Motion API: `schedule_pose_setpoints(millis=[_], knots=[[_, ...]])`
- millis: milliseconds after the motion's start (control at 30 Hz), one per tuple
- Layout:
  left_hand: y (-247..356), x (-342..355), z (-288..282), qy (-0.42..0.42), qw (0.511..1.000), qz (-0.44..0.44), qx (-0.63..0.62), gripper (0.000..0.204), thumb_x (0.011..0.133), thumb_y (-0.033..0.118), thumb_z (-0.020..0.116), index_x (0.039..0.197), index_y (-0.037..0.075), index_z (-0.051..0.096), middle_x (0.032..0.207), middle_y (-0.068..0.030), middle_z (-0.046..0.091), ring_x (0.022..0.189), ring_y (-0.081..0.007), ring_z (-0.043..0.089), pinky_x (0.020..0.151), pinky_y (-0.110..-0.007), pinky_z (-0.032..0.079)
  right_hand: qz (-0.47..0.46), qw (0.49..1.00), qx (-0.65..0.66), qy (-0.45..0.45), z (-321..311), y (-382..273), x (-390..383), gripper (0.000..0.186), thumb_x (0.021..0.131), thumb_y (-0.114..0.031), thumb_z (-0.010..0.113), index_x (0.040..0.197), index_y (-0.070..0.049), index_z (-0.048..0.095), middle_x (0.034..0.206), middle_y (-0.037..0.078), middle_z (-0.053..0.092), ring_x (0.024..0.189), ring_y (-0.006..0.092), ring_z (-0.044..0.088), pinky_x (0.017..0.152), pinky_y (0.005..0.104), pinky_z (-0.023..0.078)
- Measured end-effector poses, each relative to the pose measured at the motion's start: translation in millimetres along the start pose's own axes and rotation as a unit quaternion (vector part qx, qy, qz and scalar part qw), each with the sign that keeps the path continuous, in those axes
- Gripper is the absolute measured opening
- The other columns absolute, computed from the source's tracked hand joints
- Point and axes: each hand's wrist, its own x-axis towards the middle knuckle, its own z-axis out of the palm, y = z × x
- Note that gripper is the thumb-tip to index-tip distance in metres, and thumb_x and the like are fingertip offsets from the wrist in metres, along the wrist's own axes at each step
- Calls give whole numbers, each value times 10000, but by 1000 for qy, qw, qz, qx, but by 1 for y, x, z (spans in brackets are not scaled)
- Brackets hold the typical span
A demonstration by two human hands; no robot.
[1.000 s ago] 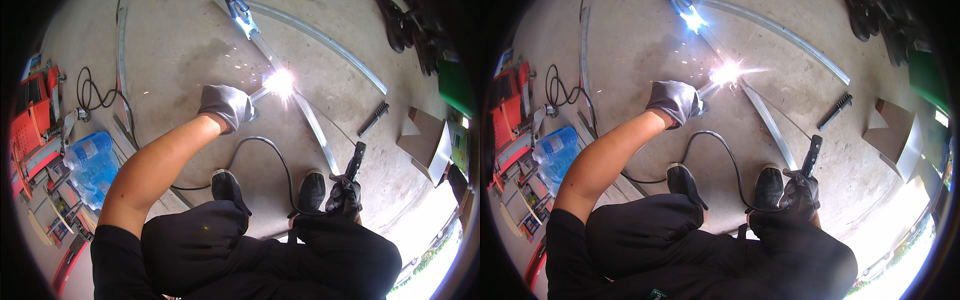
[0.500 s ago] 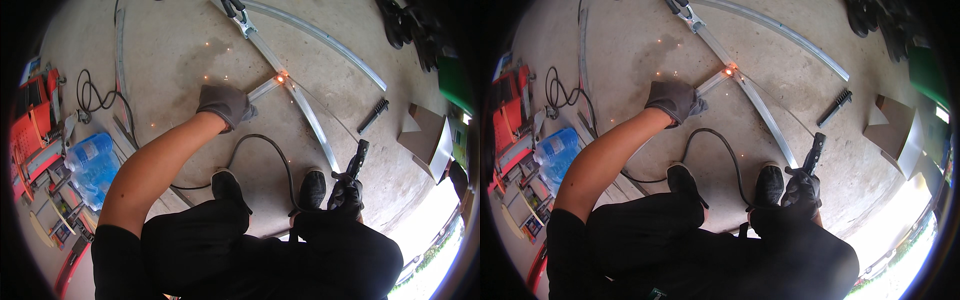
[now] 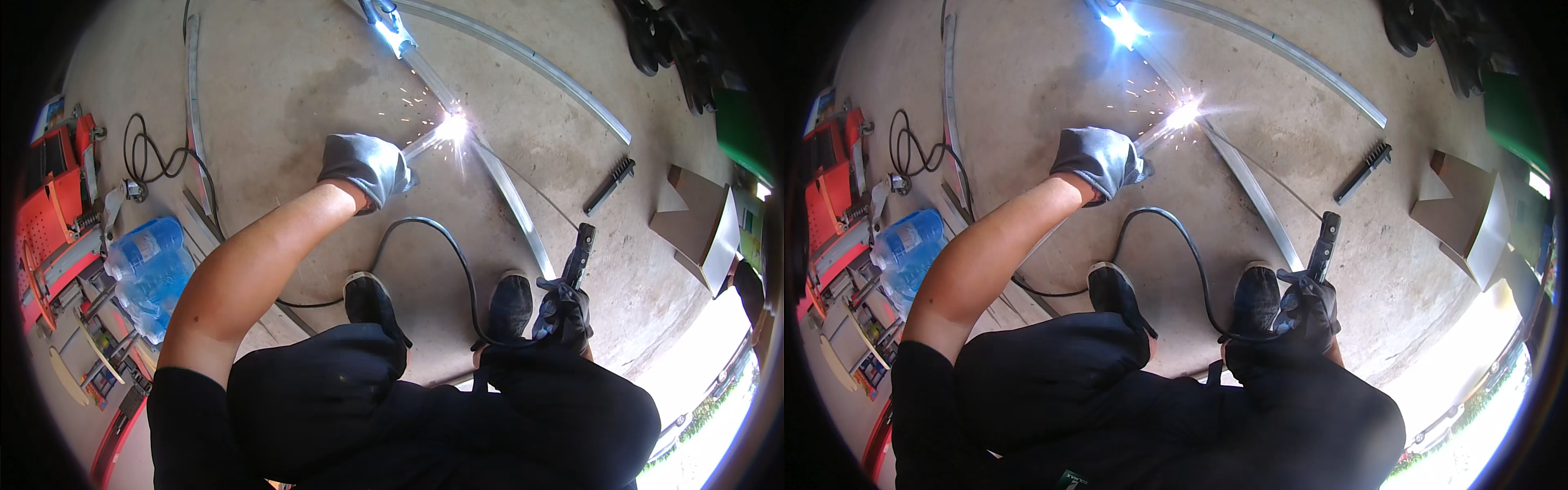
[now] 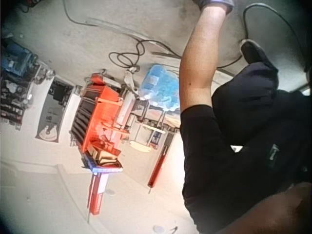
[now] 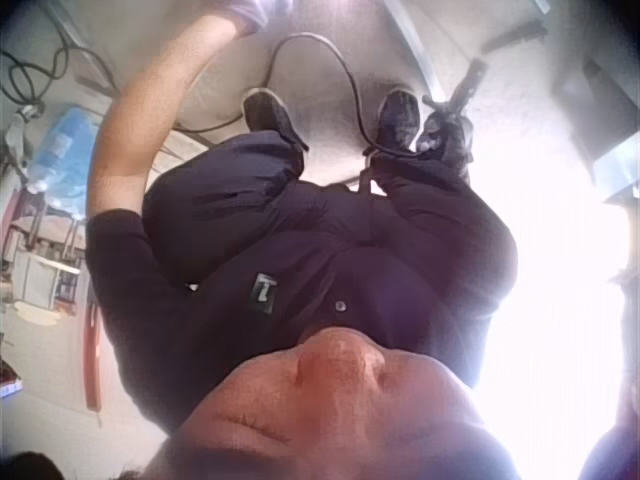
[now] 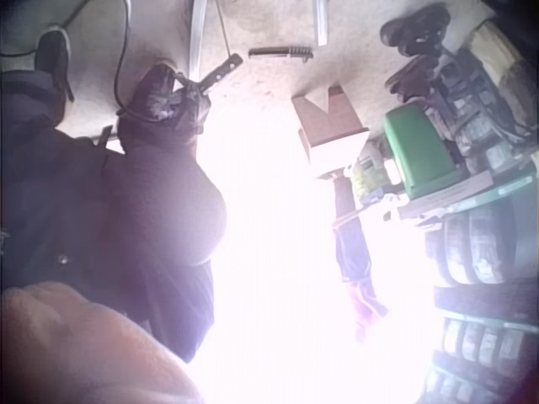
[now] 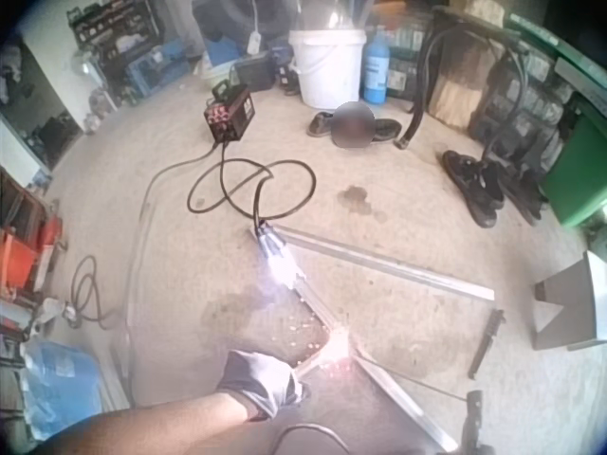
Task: The person welds a metal frame on the floor using a welding torch, creating bright sparks. They then use a wire brush to clean the welds and reposition the frame to continue welding other joints.
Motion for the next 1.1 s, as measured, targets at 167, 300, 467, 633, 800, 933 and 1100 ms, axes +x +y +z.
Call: schedule_pose_setpoints(millis=[167,300,467,633,800,933,1100], knots=[[5,0,-3,6,1000,3,1,472,977,569,652,1062,141,831,1014,-134,810,952,-351,782,799,-460,583,-5,1000,-2,4,-1,-3,-5,557,1106,-407,543,1263,117,649,649,27,546,402,126,491,373,301,473],[-3,-7,4,25,998,-4,52,450,1004,583,613,1104,200,829,1063,-105,809,985,-308,786,796,-468,580,-7,1000,2,-2,-6,4,-6,563,1105,-414,545,1263,116,648,649,25,544,404,124,490,373,298,470],[1,-7,-2,16,999,-5,31,492,990,621,618,1122,194,823,1082,-125,802,1009,-343,775,816,-494,578,-12,1000,0,-1,-7,4,-6,570,1103,-422,546,1263,116,648,648,23,542,406,122,490,373,296,467],[0,-5,1,16,1000,1,24,524,986,636,610,1135,179,818,1093,-136,798,1017,-358,771,840,-506,579,-15,1000,1,-4,-5,5,-4,577,1101,-430,548,1263,115,647,648,21,539,408,120,489,373,293,463],[6,-8,-7,-1,1000,-19,20,522,976,628,625,1120,168,824,1090,-137,800,1026,-353,772,858,-492,580,-21,1000,1,-3,-5,8,-2,584,1100,-438,549,1263,115,646,648,18,537,411,118,489,373,290,460],[-1,-2,-2,20,1000,-7,3,483,978,592,640,1050,159,841,1064,-136,807,1010,-336,778,859,-450,585,-30,999,-5,-13,-4,2,1,590,1098,-444,550,1263,115,646,647,16,535,412,116,489,373,288,457],[3,-6,-5,-18,999,-16,42,389,1017,501,600,1086,197,833,1037,-95,810,1010,-313,781,831,-466,586,-44,999,8,-26,-8,12,-3,597,1097,-452,552,1263,114,645,647,14,532,415,114,488,373,285,454]])
